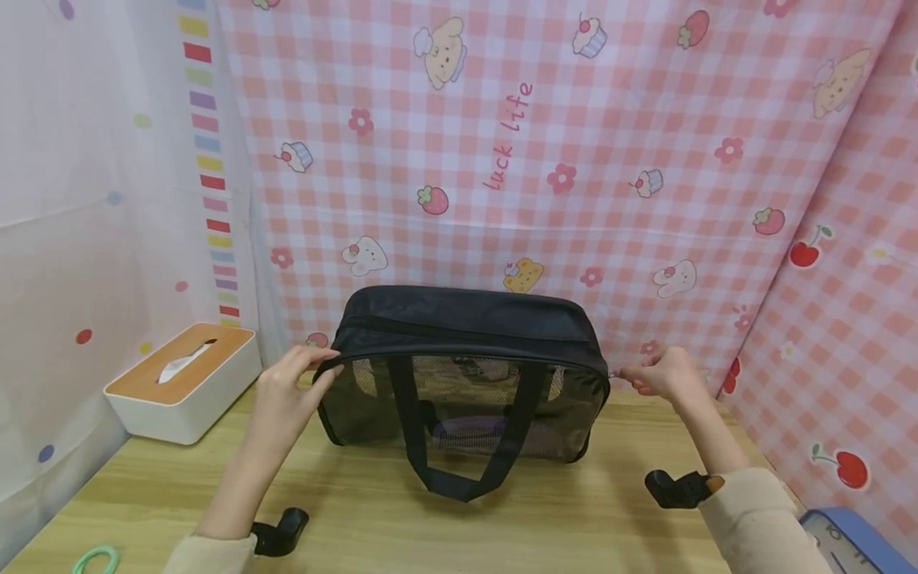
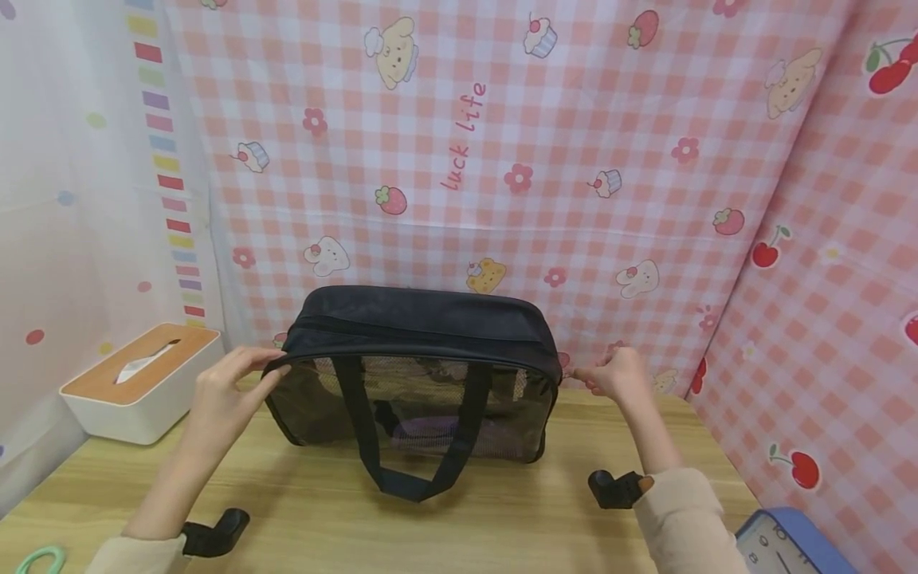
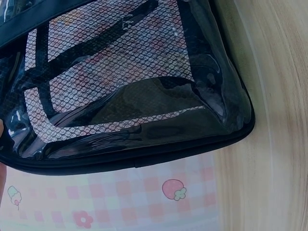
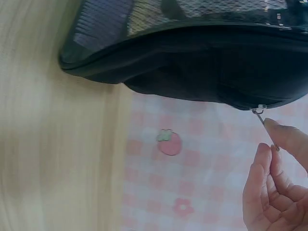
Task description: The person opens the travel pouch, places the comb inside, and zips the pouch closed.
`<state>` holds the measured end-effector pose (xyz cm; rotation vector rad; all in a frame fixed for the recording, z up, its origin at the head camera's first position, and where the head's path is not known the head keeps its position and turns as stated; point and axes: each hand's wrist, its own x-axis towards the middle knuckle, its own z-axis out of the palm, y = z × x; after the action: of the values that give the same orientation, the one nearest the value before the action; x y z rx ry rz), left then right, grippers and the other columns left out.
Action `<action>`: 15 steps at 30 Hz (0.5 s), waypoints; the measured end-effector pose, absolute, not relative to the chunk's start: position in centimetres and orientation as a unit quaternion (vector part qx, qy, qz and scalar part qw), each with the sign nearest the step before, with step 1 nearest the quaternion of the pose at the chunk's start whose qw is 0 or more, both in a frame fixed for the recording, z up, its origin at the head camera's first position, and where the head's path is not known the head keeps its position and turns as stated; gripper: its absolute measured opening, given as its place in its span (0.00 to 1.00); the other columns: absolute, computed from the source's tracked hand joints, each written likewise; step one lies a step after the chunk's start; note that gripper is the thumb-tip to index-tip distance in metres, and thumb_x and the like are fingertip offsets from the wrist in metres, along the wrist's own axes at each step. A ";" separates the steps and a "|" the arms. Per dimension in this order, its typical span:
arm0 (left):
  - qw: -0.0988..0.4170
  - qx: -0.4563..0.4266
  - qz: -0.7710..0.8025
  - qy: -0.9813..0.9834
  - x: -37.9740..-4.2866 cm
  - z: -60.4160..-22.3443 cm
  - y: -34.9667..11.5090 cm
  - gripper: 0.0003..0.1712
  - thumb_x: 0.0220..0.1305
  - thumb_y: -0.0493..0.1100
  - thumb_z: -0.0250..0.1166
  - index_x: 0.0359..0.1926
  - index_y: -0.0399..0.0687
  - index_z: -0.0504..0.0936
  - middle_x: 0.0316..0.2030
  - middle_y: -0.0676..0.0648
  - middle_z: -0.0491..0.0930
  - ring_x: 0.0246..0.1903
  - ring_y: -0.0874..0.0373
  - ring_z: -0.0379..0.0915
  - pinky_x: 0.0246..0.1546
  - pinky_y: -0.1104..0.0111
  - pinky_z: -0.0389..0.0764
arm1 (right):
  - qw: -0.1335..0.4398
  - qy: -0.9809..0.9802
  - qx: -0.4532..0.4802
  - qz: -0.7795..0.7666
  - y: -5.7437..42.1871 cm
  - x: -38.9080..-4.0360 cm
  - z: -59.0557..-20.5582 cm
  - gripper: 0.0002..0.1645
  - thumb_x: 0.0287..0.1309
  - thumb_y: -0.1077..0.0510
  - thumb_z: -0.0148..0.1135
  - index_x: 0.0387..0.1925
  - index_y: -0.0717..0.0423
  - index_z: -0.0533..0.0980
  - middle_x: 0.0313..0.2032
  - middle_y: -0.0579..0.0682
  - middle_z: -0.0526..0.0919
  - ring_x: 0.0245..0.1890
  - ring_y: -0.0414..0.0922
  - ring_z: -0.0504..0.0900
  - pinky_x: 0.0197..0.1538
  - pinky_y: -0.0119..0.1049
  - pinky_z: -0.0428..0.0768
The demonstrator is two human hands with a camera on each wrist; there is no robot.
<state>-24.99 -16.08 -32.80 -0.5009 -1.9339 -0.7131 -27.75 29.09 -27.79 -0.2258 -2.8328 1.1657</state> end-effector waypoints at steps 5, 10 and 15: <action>0.486 -0.206 -0.294 -0.797 -24.9 -32.8 -16.0 0.14 0.39 0.27 0.72 0.31 0.38 0.82 0.28 0.43 0.80 0.30 0.52 0.79 0.37 0.84 0.73 | 0.021 -0.916 -0.083 0.393 29.1 -28.1 -28.9 0.18 0.49 0.55 0.66 0.17 0.64 0.71 0.15 0.45 0.78 0.17 0.35 0.79 0.27 0.32 0.82; 0.488 -0.201 -0.299 -0.795 -24.9 -32.8 -16.1 0.14 0.39 0.27 0.72 0.31 0.37 0.82 0.28 0.42 0.80 0.30 0.51 0.79 0.38 0.88 0.71 | 0.015 -0.912 -0.082 0.401 29.0 -28.4 -29.4 0.17 0.50 0.56 0.64 0.17 0.65 0.73 0.13 0.44 0.78 0.15 0.35 0.78 0.25 0.30 0.82; 0.492 -0.201 -0.300 -0.792 -24.9 -32.8 -16.1 0.14 0.38 0.26 0.72 0.31 0.36 0.82 0.28 0.42 0.80 0.30 0.51 0.79 0.37 0.87 0.72 | -0.003 -0.901 -0.086 0.425 28.6 -28.5 -30.5 0.16 0.53 0.59 0.60 0.24 0.72 0.77 0.13 0.44 0.78 0.15 0.34 0.78 0.25 0.29 0.82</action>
<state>-24.94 -16.15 -32.80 -0.4882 -1.9226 -0.7289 -28.49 28.62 -30.49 -0.2701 -2.8359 1.3390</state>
